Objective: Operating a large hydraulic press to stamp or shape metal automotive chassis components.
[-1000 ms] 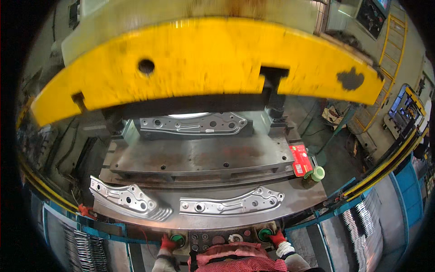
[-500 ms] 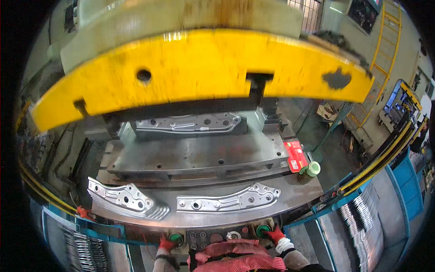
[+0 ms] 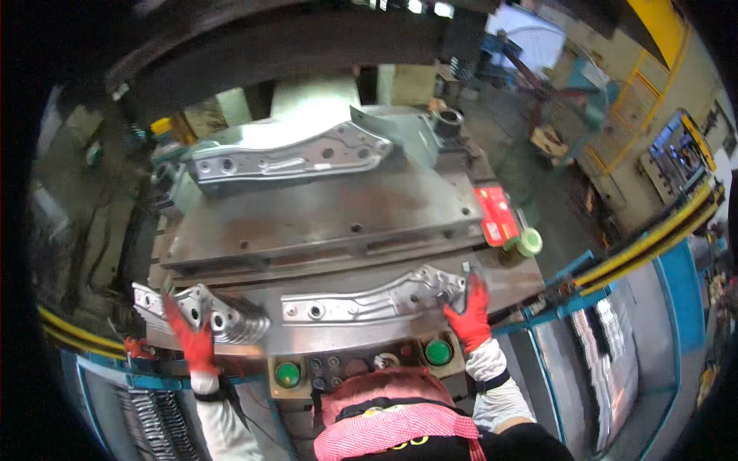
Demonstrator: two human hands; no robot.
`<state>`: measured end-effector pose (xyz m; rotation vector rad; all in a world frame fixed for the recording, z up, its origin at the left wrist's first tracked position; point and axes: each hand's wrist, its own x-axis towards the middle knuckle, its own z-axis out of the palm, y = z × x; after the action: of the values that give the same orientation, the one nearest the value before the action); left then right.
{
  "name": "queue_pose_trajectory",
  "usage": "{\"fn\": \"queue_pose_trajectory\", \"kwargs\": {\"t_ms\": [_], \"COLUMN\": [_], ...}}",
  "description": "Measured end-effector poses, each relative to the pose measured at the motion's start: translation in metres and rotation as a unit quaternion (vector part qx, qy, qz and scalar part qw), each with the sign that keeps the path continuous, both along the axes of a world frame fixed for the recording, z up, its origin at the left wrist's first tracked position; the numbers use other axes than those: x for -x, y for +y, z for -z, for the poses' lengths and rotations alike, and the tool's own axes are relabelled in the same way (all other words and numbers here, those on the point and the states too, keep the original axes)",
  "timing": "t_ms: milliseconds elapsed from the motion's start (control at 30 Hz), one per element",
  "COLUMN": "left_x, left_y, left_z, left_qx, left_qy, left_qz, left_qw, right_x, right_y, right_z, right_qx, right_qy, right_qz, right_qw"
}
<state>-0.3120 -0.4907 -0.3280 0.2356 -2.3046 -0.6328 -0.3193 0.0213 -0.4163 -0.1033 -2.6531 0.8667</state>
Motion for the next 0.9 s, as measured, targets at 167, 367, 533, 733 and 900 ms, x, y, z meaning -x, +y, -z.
{"fn": "queue_pose_trajectory", "kwargs": {"t_ms": [167, 367, 533, 733, 900], "left_x": [0.131, 0.258, 0.32, 0.316, 0.235], "left_y": [0.082, 0.146, 0.171, 0.169, 0.119], "left_z": [-0.081, -0.085, -0.085, -0.113, -0.124], "left_qx": [0.199, 0.333, 0.349, 0.442, 0.484], "left_qy": [-0.064, -0.018, -0.17, -0.131, -0.102], "left_qz": [0.189, 0.183, 0.14, 0.188, 0.212], "left_qw": [0.959, 0.925, 0.911, 0.867, 0.843], "right_x": [0.055, 0.054, 0.055, 0.06, 0.06], "right_y": [-0.077, -0.105, -0.104, -0.101, -0.106], "right_z": [-0.013, -0.015, -0.014, -0.019, -0.015], "right_qx": [-0.179, -0.202, -0.201, -0.192, -0.195], "right_qy": [-0.043, -0.048, -0.052, -0.049, -0.082], "right_qz": [-0.28, -0.314, -0.32, -0.315, -0.317], "right_qw": [0.942, 0.926, 0.924, 0.928, 0.924]}}
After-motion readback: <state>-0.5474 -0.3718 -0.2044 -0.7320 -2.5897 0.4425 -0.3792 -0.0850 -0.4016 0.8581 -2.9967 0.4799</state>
